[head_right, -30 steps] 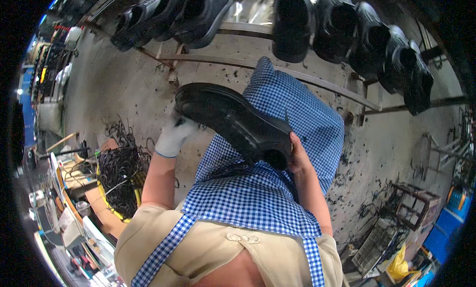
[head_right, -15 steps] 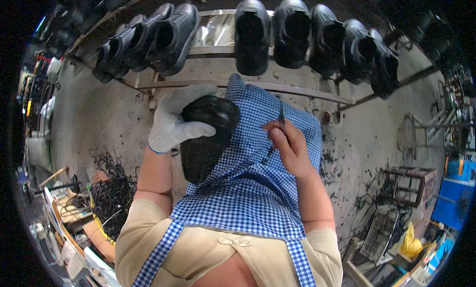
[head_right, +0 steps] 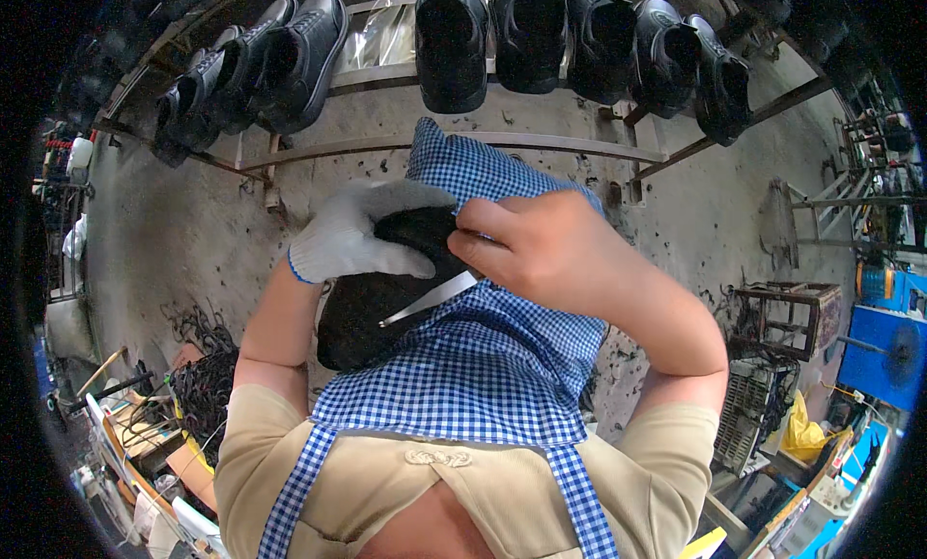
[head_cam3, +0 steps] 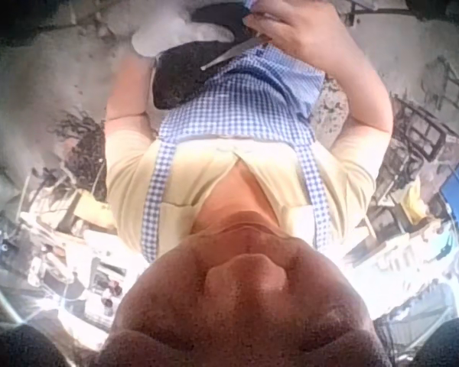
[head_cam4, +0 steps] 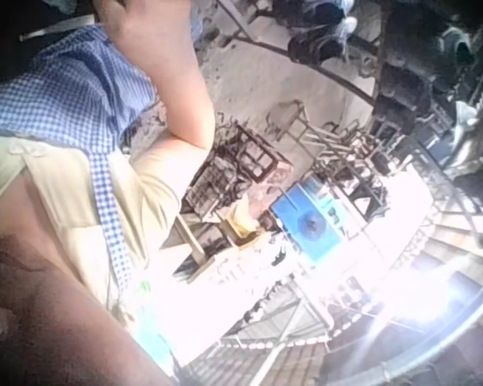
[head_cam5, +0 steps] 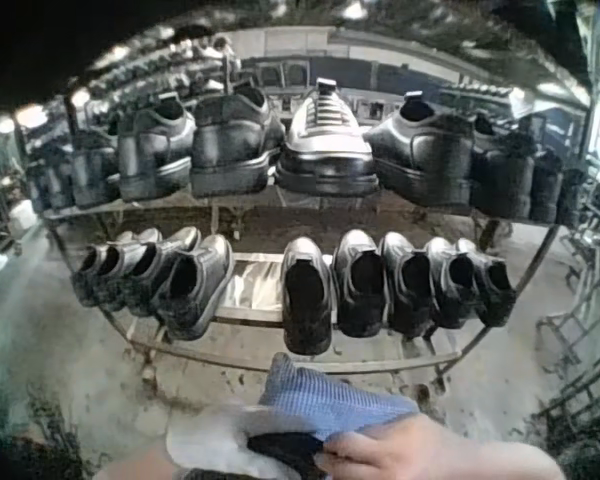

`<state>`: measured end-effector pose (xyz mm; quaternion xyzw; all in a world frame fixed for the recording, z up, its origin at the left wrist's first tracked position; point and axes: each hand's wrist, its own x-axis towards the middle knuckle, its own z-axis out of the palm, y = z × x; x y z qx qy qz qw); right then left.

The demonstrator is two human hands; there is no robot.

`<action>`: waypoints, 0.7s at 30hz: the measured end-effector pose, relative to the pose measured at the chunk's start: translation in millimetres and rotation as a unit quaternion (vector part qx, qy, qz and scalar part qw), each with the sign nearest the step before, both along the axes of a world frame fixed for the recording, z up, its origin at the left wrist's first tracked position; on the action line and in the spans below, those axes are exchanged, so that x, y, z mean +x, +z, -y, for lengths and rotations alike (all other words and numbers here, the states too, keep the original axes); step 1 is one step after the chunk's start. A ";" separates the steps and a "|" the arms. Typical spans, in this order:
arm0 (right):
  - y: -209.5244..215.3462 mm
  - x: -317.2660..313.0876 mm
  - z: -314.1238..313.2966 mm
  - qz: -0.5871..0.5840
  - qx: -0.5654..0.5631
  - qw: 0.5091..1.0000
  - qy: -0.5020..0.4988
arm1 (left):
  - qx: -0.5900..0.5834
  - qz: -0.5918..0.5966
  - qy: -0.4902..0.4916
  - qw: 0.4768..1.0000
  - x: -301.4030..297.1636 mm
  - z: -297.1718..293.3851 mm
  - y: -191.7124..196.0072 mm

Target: Trimming excess material and glue from the edges of black leather shoes using a small knife.

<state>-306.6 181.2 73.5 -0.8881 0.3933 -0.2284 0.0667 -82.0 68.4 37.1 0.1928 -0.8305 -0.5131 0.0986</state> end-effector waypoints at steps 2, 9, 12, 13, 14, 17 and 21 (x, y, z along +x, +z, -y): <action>5.3 0.5 -2.5 -0.045 0.003 0.999 0.011 | -0.023 0.015 -0.015 1.000 -2.8 -3.3 -1.4; 0.9 15.8 -8.3 -0.183 0.038 0.982 0.015 | -0.019 0.066 -0.062 0.996 -10.7 -10.6 -8.6; -13.4 10.7 -4.3 -0.111 0.066 0.992 0.015 | 0.037 0.058 -0.052 0.996 -7.8 -11.0 -16.9; -19.8 7.9 -2.8 -0.035 0.094 0.995 0.020 | 0.039 0.059 -0.051 0.996 -6.1 -11.7 -19.1; -27.0 5.6 -2.5 -0.035 0.096 0.995 0.020 | 0.061 0.054 -0.041 0.996 -5.6 -12.0 -20.9; -48.7 3.1 -3.4 0.101 0.092 0.991 0.007 | 0.093 0.039 -0.031 0.994 -3.6 -11.2 -26.5; -72.0 3.6 -2.9 0.296 0.188 0.937 0.005 | 0.196 0.077 0.000 0.978 -3.9 -12.6 -26.3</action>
